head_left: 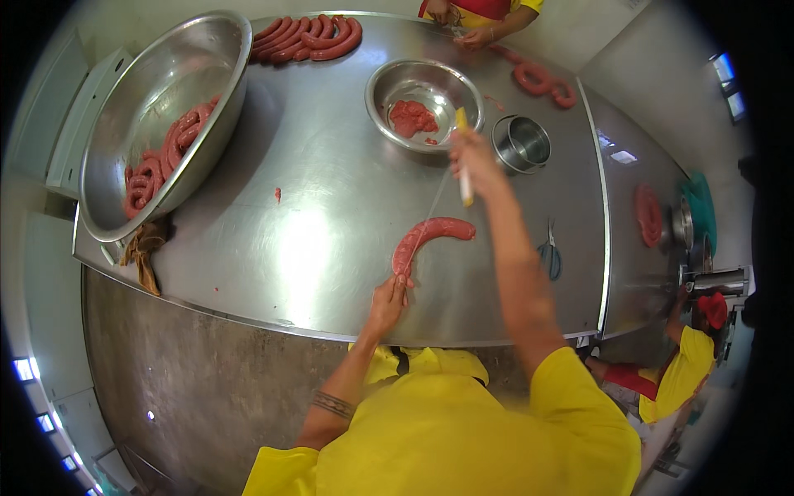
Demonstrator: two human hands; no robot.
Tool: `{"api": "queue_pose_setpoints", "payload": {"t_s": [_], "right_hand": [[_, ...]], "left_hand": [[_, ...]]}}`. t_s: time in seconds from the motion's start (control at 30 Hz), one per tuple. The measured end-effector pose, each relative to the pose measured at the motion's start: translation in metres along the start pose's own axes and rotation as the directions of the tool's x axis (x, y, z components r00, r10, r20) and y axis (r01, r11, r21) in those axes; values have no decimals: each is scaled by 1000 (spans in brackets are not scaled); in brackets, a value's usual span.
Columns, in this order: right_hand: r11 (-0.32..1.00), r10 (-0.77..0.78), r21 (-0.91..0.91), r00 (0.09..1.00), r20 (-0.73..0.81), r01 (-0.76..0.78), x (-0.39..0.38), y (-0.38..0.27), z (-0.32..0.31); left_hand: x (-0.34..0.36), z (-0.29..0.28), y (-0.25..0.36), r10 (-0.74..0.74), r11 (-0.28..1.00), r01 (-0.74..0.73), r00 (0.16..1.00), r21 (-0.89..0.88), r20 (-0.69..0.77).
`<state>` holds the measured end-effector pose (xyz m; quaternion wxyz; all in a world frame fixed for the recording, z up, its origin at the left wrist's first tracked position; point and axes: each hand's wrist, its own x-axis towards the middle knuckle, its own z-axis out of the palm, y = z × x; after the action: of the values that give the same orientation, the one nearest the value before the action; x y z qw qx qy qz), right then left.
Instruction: The person coils a long sausage on a stainless steel table, then uses a yellow tool to prick the casing repeatedly. They cut the sausage into links with scissors and place the links into a metal bowl. The person repeats this process with additional sausage coils.
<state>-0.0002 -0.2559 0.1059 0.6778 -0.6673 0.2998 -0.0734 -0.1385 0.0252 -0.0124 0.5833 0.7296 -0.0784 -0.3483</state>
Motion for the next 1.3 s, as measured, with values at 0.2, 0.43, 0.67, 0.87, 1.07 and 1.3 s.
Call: {"api": "queue_pose_setpoints", "payload": {"t_s": [0.2, 0.43, 0.67, 0.87, 1.07, 1.3], "right_hand": [[932, -199, -290, 975, 96, 219, -16, -81, -106], [824, -232, 541, 972, 49, 169, -130, -27, -204], [808, 499, -491, 821, 278, -325, -254, 165, -134], [663, -295, -555, 857, 423, 502, -154, 146, -1], [963, -225, 103, 532, 816, 250, -136, 87, 52], [686, -162, -547, 834, 528, 480, -146, 90, 34]], "left_hand": [[8, -7, -2, 67, 995, -80, 980, 60, 188], [30, -5, -14, -11, 956, 108, 943, -273, 333], [44, 3, 2, -314, 916, 327, 945, 232, -92], [19, -16, 5, 633, 498, -305, 768, 812, -100], [16, -37, -8, -92, 989, 46, 937, -142, -336], [-7, -25, 22, 589, 674, -354, 788, 649, -182]]}}
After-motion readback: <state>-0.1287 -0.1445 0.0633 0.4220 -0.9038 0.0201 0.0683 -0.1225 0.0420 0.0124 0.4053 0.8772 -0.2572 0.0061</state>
